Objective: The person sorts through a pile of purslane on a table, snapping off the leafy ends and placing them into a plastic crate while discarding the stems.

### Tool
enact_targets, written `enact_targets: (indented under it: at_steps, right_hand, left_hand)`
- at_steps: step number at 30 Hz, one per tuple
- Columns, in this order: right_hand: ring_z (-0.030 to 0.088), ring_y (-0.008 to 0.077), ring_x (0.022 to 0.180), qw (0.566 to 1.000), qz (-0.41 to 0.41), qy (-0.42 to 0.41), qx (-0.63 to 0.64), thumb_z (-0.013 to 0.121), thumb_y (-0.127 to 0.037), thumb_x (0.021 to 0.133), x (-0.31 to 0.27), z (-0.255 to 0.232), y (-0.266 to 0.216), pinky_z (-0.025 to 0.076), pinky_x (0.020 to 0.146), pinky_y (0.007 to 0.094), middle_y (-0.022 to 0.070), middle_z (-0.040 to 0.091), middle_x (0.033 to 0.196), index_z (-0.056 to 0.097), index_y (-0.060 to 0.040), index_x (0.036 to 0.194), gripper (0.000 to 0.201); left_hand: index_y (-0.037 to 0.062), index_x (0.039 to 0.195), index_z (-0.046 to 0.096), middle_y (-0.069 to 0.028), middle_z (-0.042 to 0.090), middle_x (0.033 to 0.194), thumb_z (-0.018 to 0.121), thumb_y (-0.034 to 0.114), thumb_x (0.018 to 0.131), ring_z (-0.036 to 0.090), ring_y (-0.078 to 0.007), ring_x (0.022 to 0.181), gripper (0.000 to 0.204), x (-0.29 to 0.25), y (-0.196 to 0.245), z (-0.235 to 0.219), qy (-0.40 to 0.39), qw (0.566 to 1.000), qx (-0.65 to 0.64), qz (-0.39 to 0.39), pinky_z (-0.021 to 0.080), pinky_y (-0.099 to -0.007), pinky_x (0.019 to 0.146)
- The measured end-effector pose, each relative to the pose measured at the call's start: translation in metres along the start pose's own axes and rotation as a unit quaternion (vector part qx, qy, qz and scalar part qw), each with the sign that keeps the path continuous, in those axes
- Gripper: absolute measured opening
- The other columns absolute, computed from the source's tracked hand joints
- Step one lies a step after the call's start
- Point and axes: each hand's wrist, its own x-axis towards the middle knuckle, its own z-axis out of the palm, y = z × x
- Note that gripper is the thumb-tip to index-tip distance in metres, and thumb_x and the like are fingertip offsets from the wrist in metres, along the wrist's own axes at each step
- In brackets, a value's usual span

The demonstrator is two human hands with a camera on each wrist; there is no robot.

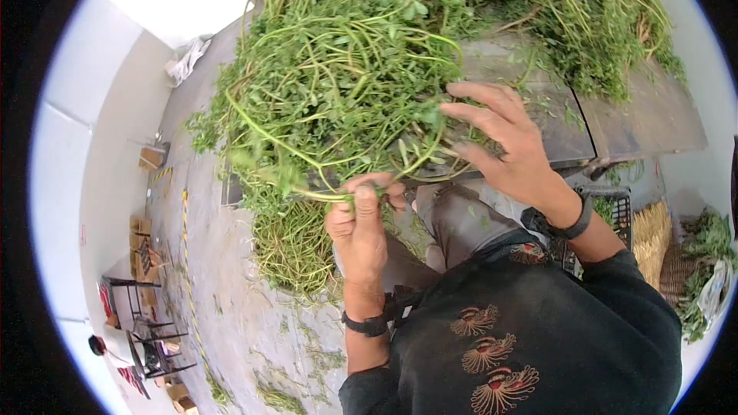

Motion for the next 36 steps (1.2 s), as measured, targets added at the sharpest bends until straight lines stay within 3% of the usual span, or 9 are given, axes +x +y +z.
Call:
enact_targets:
  at_steps: [8, 11, 18, 21, 24, 26, 30, 31, 36]
  right_hand:
    - [0.046, 0.0281, 0.116, 0.997, -0.055, -0.056, 0.006, 0.069, -0.011, 0.068, 0.005, 0.001, -0.011, 0.033, 0.099, 0.0439, 0.0069, 0.053, 0.121, 0.059, -0.0144, 0.116, 0.049]
    - [0.043, 0.0247, 0.122, 0.991, -0.081, -0.103, 0.008, 0.07, -0.012, 0.066, 0.004, 0.013, -0.014, 0.024, 0.107, 0.0451, 0.0015, 0.056, 0.116, 0.061, -0.0162, 0.109, 0.044]
    - [0.051, 0.0208, 0.111, 0.98, -0.094, -0.175, -0.005, 0.071, -0.012, 0.065, -0.002, 0.017, -0.006, 0.025, 0.107, 0.045, 0.0, 0.061, 0.105, 0.063, -0.0148, 0.1, 0.036]
    - [0.052, 0.0234, 0.108, 0.986, -0.06, -0.151, 0.04, 0.071, -0.011, 0.064, 0.001, 0.014, -0.017, 0.03, 0.103, 0.0427, 0.0035, 0.059, 0.112, 0.062, -0.0148, 0.106, 0.042]
    - [0.053, 0.0266, 0.106, 0.993, 0.009, -0.046, 0.111, 0.071, -0.009, 0.064, 0.008, 0.011, -0.034, 0.037, 0.096, 0.0397, 0.0081, 0.054, 0.119, 0.061, -0.0158, 0.112, 0.05]
    - [0.053, 0.0295, 0.104, 0.988, -0.129, 0.008, 0.087, 0.07, -0.007, 0.065, 0.017, 0.014, -0.04, 0.042, 0.089, 0.0383, 0.011, 0.049, 0.126, 0.058, -0.0158, 0.118, 0.055]
    - [0.058, 0.0284, 0.089, 0.99, -0.087, -0.049, 0.098, 0.069, -0.006, 0.069, 0.013, 0.035, -0.039, 0.047, 0.075, 0.0349, 0.0123, 0.06, 0.103, 0.063, -0.0067, 0.103, 0.034]
    - [0.057, 0.0275, 0.074, 0.987, -0.083, -0.054, 0.125, 0.068, -0.002, 0.067, 0.01, 0.039, -0.034, 0.046, 0.063, 0.034, 0.0093, 0.06, 0.08, 0.064, -0.0054, 0.09, 0.023]
    - [0.055, 0.0264, 0.067, 0.99, -0.073, -0.064, 0.101, 0.07, -0.005, 0.066, 0.001, 0.042, -0.03, 0.045, 0.057, 0.0335, 0.0075, 0.056, 0.072, 0.063, -0.0046, 0.08, 0.016]
  left_hand:
    - [-0.0031, 0.097, 0.06, -0.0105, 0.062, 0.086, 0.051, 0.025, 0.094, 0.057, -0.0156, 0.071, 0.03, -0.006, 0.001, 0.004, -0.079, 0.995, 0.063, 0.024, 0.048, -0.029, 0.062]
    - [-0.0031, 0.097, 0.06, -0.0095, 0.061, 0.086, 0.05, 0.023, 0.094, 0.057, -0.0151, 0.072, 0.028, -0.008, 0.001, 0.002, -0.107, 0.99, 0.087, 0.031, 0.048, -0.0278, 0.065]
    - [-0.0029, 0.097, 0.06, -0.0083, 0.06, 0.084, 0.049, 0.02, 0.094, 0.056, -0.0143, 0.072, 0.026, -0.01, -0.002, -0.002, -0.113, 0.989, 0.086, 0.043, 0.047, -0.0264, 0.065]
    - [-0.0023, 0.097, 0.061, -0.0077, 0.06, 0.083, 0.049, 0.019, 0.094, 0.056, -0.0138, 0.071, 0.025, -0.013, -0.002, -0.001, -0.107, 0.988, 0.112, 0.012, 0.047, -0.0259, 0.064]
    - [-0.0016, 0.097, 0.061, -0.0065, 0.06, 0.08, 0.051, 0.016, 0.093, 0.056, -0.013, 0.069, 0.02, -0.016, -0.007, 0.005, -0.108, 0.984, 0.141, 0.027, 0.047, -0.0256, 0.063]
    - [0.0003, 0.095, 0.062, -0.0066, 0.062, 0.081, 0.054, 0.01, 0.09, 0.06, -0.0144, 0.074, 0.013, -0.017, -0.011, 0.003, -0.142, 0.968, 0.202, 0.049, 0.048, -0.026, 0.062]
    - [0.0006, 0.095, 0.062, -0.0078, 0.062, 0.08, 0.057, 0.009, 0.088, 0.061, -0.0166, 0.074, 0.012, -0.021, -0.024, 0.002, -0.178, 0.927, 0.311, 0.114, 0.048, -0.0293, 0.064]
    - [0.0002, 0.096, 0.061, -0.0081, 0.062, 0.081, 0.06, 0.011, 0.086, 0.06, -0.0166, 0.073, 0.015, -0.021, -0.026, 0.003, -0.177, 0.932, 0.295, 0.11, 0.048, -0.0294, 0.064]
    - [-0.0013, 0.101, 0.06, -0.006, 0.061, 0.084, 0.065, 0.018, 0.084, 0.056, -0.0138, 0.07, 0.026, -0.022, -0.014, -0.005, -0.146, 0.97, 0.182, 0.062, 0.046, -0.0273, 0.063]
